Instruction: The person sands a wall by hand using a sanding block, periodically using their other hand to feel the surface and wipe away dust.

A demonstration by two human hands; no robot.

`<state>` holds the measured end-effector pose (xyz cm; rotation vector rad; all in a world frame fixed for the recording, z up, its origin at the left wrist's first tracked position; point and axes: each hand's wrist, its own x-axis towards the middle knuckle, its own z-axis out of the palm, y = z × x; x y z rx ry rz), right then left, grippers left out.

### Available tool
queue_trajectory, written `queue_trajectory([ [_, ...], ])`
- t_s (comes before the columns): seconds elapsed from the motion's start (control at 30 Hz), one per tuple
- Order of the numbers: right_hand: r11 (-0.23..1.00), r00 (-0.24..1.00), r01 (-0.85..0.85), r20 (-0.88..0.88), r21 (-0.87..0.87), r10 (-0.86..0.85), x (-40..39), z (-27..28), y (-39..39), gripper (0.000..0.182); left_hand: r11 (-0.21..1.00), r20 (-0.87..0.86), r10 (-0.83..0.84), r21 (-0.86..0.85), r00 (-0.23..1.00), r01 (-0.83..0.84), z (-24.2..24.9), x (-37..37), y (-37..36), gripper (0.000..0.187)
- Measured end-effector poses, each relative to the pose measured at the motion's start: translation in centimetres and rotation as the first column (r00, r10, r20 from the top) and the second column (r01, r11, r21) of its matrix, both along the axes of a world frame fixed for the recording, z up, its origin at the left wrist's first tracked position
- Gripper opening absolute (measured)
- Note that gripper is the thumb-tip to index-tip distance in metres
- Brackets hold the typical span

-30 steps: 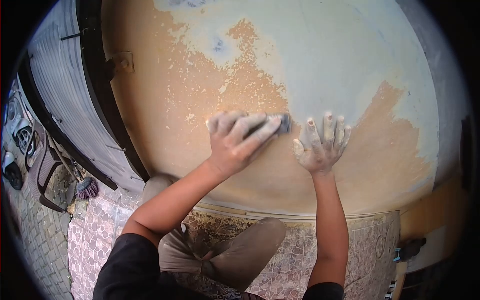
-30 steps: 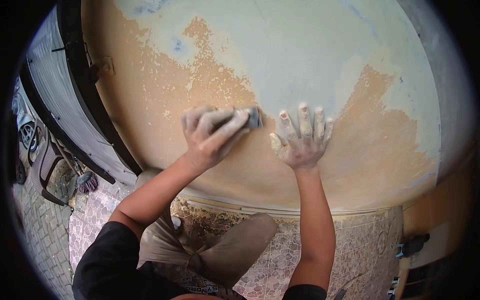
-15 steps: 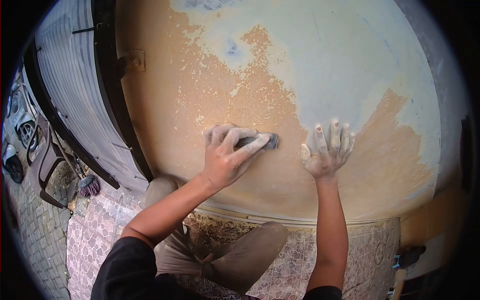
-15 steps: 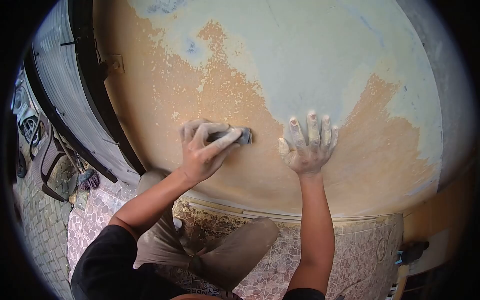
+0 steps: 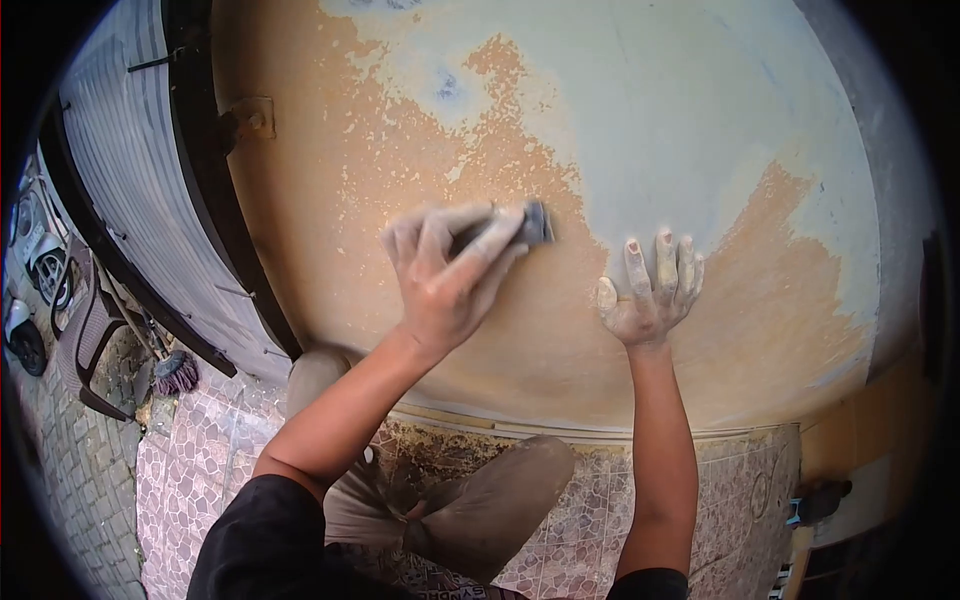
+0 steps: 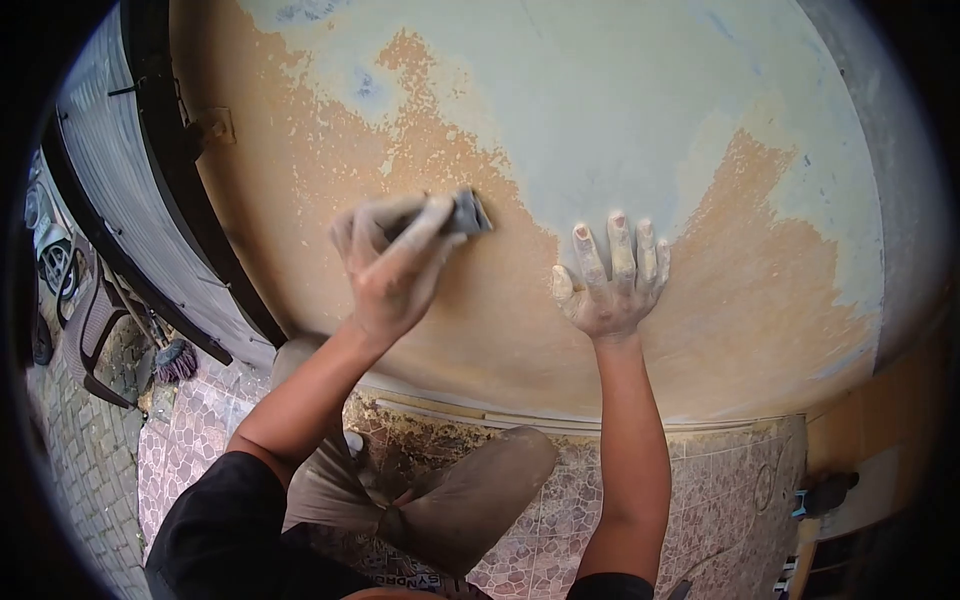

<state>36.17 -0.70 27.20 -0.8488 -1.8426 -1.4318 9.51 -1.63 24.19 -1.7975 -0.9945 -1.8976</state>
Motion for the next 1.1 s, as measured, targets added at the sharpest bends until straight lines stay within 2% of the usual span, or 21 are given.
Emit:
queue_trajectory([
  [0.07, 1.000, 1.000, 0.004, -0.004, 0.023, -0.004, -0.1, 0.1, 0.1, 0.046, 0.998, 0.227, 0.018, 0.049, 0.974, -0.030, 3.4, -1.2, 0.6, 0.048],
  [0.13, 1.000, 1.000, 0.006, -0.005, 0.018, -0.006, 0.0, 0.0, -0.1, 0.046, 0.993, 0.385, 0.058, 0.069, 0.921, -0.091, 3.0, -0.4, 1.3, 0.049],
  [0.2, 0.999, 1.000, -0.004, -0.008, 0.043, 0.004, -0.2, 0.1, 0.3, 0.046, 0.995, 0.157, 0.087, 0.032, 0.984, -0.093, -2.1, 2.1, 0.7, 0.048],
  [0.23, 0.999, 1.000, 0.009, -0.024, 0.038, -0.008, -0.2, -0.1, 0.3, 0.045, 0.998, -0.082, 0.050, 0.052, 0.995, -0.046, -4.3, 2.5, -0.1, 0.047],
  [0.27, 0.999, 0.999, 0.022, -0.036, 0.034, -0.021, -0.1, -0.1, 0.3, 0.044, 0.998, -0.314, 0.017, 0.060, 0.949, 0.002, -5.6, 2.4, -0.4, 0.047],
  [0.3, 0.999, 0.999, 0.020, -0.030, 0.048, -0.019, 0.0, -0.1, 0.2, 0.044, 0.997, -0.307, 0.023, 0.074, 0.951, 0.000, -5.1, 2.0, -0.3, 0.047],
  [0.37, 0.999, 0.999, 0.030, -0.044, 0.030, -0.029, 0.0, -0.4, 0.1, 0.045, 0.987, -0.207, -0.150, -0.092, 0.967, 0.133, -2.8, 0.8, -1.0, 0.046],
  [0.43, 0.999, 0.999, 0.020, -0.044, 0.033, -0.018, 0.0, -0.4, 0.3, 0.045, 0.998, 0.025, -0.062, 0.007, 0.998, 0.062, 1.2, -0.7, 0.2, 0.049],
  [0.53, 1.000, 1.000, 0.003, -0.028, 0.028, -0.002, 0.2, -0.6, 0.2, 0.047, 0.973, 0.315, 0.098, 0.169, 0.944, -0.158, 4.6, -1.3, 2.6, 0.046],
  [0.6, 0.999, 1.000, 0.003, -0.014, 0.035, -0.003, 0.1, -0.5, 0.3, 0.049, 0.983, 0.140, 0.096, 0.144, 0.986, -0.116, 2.1, 1.1, 1.8, 0.047],
  [0.63, 0.999, 1.000, 0.008, -0.030, 0.039, -0.007, 0.1, -0.5, 0.4, 0.048, 0.987, -0.074, 0.057, 0.154, 0.996, -0.045, -0.3, 2.3, 1.3, 0.046],
  [0.67, 0.999, 0.999, 0.014, -0.046, 0.042, -0.012, 0.0, -0.6, 0.3, 0.047, 0.987, -0.379, 0.072, 0.160, 0.923, -0.011, -2.5, 2.1, 0.8, 0.043],
  [0.77, 0.999, 0.999, 0.034, -0.043, 0.038, -0.033, 0.1, -0.7, 0.2, 0.047, 0.994, -0.427, -0.028, 0.086, 0.904, 0.072, -3.0, 1.6, 0.4, 0.049],
  [0.83, 0.998, 0.999, 0.030, -0.040, 0.047, -0.028, 0.0, -0.7, 0.4, 0.047, 1.000, -0.053, 0.005, 0.031, 0.999, -0.003, -0.6, 0.9, -0.1, 0.049],
  [0.87, 0.998, 0.999, 0.019, -0.046, 0.052, -0.016, 0.1, -0.7, 0.4, 0.047, 1.000, -0.045, 0.001, 0.023, 0.999, 0.000, 0.7, 0.6, 0.3, 0.049],
  [0.93, 0.999, 0.999, 0.025, -0.040, 0.042, -0.024, 0.1, -0.8, 0.2, 0.047, 0.994, 0.365, 0.043, 0.080, 0.930, -0.078, 3.0, 0.4, 1.4, 0.048],
  [0.97, 0.998, 0.999, 0.028, -0.043, 0.051, -0.025, 0.1, -0.7, 0.3, 0.046, 0.991, 0.365, 0.079, 0.069, 0.928, -0.111, 2.8, 1.1, 1.3, 0.047],
  [1.0, 0.998, 0.999, 0.024, -0.047, 0.057, -0.021, 0.0, -0.6, 0.4, 0.046, 0.994, 0.239, 0.068, 0.070, 0.969, -0.087, 1.4, 2.1, 1.2, 0.046],
  [1.03, 0.999, 1.000, 0.008, -0.029, 0.051, -0.007, 0.1, -0.6, 0.4, 0.047, 0.993, -0.025, 0.061, 0.106, 0.998, -0.058, -1.2, 2.8, 1.1, 0.045],
  [1.07, 0.999, 1.000, -0.008, -0.009, 0.045, 0.008, 0.1, -0.6, 0.4, 0.048, 0.991, -0.287, 0.060, 0.132, 0.956, -0.023, -3.1, 3.0, 0.6, 0.044],
  [1.1, 0.999, 1.000, -0.010, -0.011, 0.054, 0.010, 0.1, -0.7, 0.1, 0.048, 0.990, -0.289, 0.064, 0.140, 0.955, -0.024, -3.6, 2.6, -0.2, 0.044],
])
